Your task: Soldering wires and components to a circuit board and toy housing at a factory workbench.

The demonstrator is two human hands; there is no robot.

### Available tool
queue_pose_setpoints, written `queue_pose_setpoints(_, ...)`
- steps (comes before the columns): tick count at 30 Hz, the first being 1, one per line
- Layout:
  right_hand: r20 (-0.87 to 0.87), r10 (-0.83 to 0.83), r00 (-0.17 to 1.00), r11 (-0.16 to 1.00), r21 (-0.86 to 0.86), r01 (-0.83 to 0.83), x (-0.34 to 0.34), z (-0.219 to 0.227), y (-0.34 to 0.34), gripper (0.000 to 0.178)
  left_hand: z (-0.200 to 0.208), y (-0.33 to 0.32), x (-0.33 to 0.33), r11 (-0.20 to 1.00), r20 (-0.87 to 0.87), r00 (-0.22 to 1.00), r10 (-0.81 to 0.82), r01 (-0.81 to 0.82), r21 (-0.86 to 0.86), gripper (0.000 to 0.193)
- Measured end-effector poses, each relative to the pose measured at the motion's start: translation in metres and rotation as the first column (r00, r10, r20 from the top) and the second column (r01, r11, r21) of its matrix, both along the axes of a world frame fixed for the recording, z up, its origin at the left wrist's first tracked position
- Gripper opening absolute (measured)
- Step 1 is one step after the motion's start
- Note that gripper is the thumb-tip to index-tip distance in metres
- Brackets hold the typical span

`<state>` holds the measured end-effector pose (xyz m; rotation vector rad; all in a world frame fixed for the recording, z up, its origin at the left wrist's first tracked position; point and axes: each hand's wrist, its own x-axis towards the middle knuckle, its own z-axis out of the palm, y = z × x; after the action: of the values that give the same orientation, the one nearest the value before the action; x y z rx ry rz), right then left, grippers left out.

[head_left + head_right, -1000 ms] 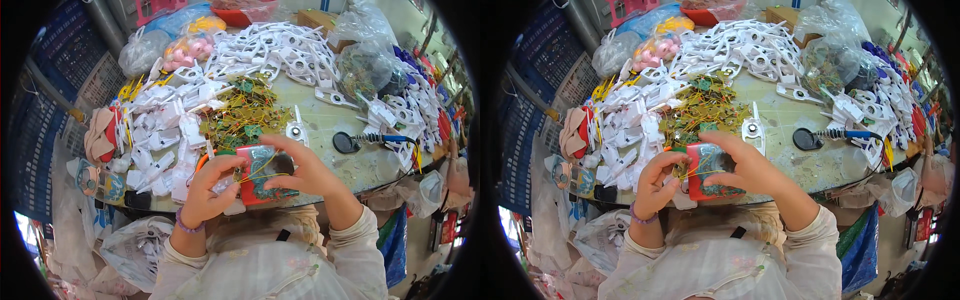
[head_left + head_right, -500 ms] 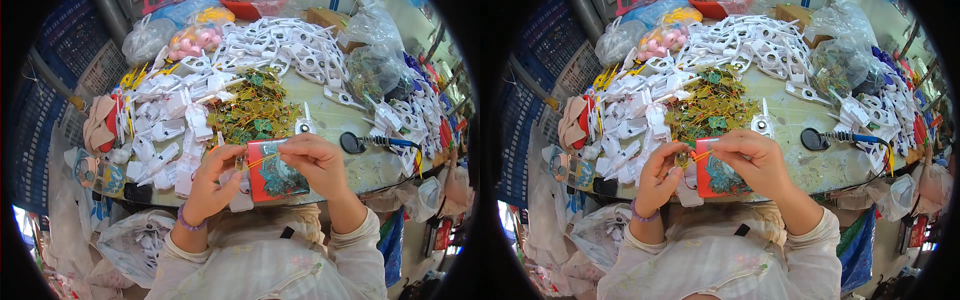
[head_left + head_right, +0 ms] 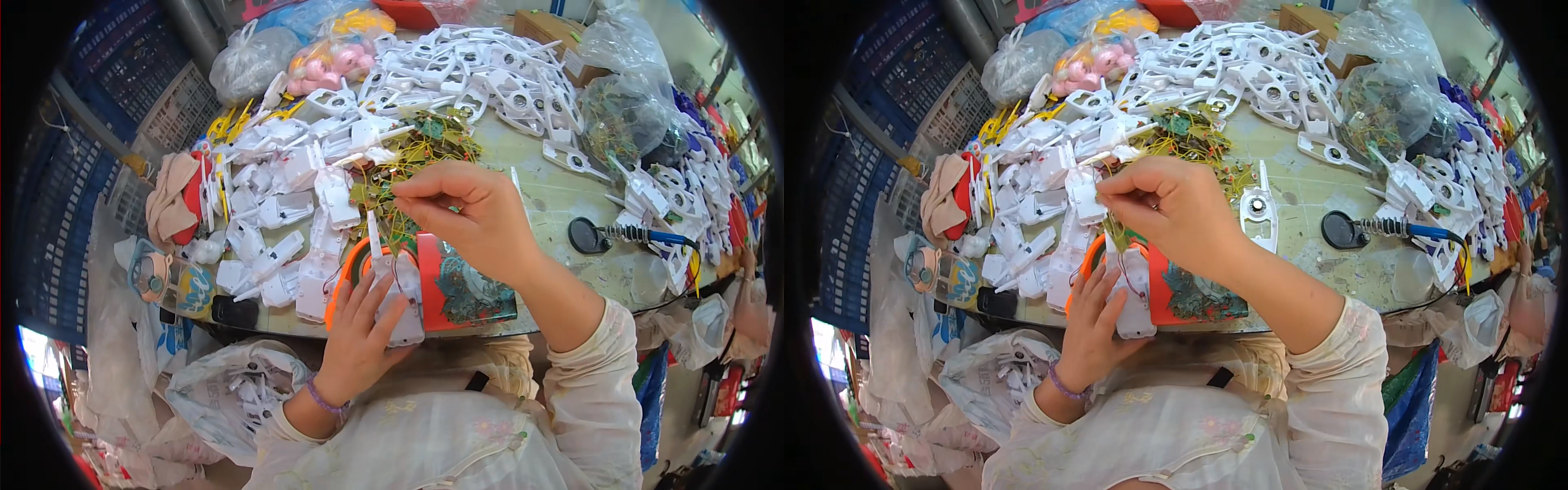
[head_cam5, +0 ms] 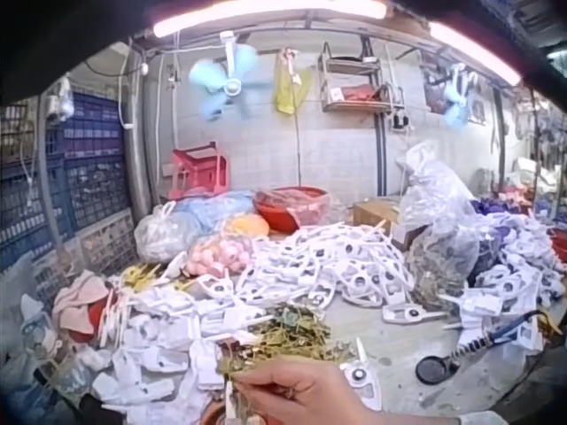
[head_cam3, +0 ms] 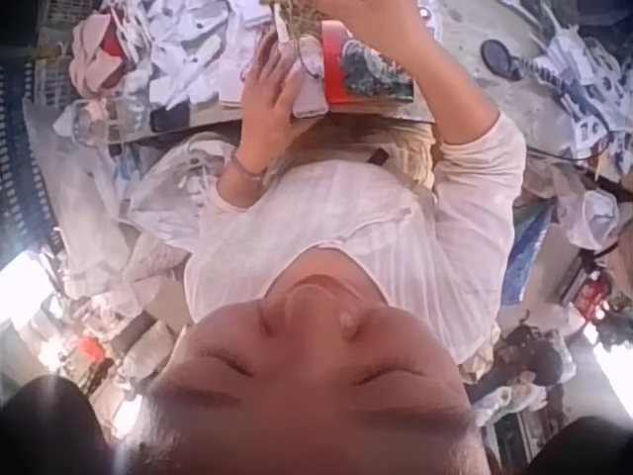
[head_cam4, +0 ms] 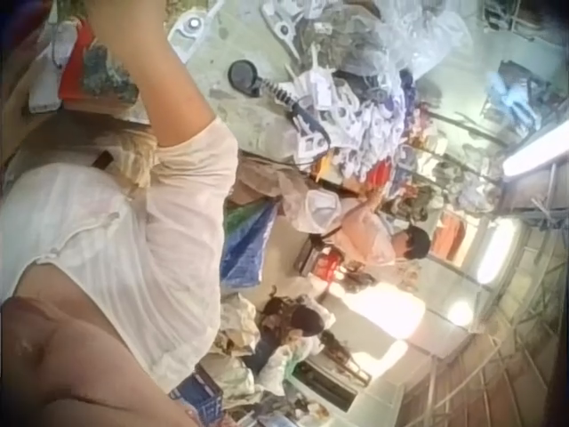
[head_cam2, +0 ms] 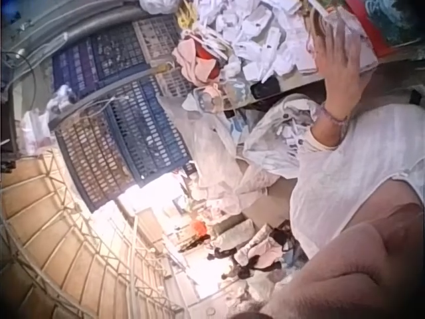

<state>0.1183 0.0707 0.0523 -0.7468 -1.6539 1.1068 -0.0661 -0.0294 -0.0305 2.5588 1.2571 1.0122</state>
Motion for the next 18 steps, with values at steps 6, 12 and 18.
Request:
queue_pose_setpoints(6,-0.008,0.027,1.000,1.000,-0.001,-0.027,0.001,-0.007,0.001,0.017,0.011,0.013,-0.008,0.977,-0.167,0.966,0.198,-0.209,-0.050,0.069)
queue_pose_setpoints(12,0.266,-0.074,0.961,0.957,0.291,-0.007,0.008,-0.014,-0.014,0.020,0.031,0.028,0.000,0.996,0.247,0.965,0.083,-0.085,-0.001,0.053)
queue_pose_setpoints(18,0.278,-0.156,0.948,0.808,0.588,-0.039,0.016,-0.028,-0.031,0.025,0.035,0.046,0.017,0.990,0.307,0.951,0.039,0.005,-0.142,0.029)
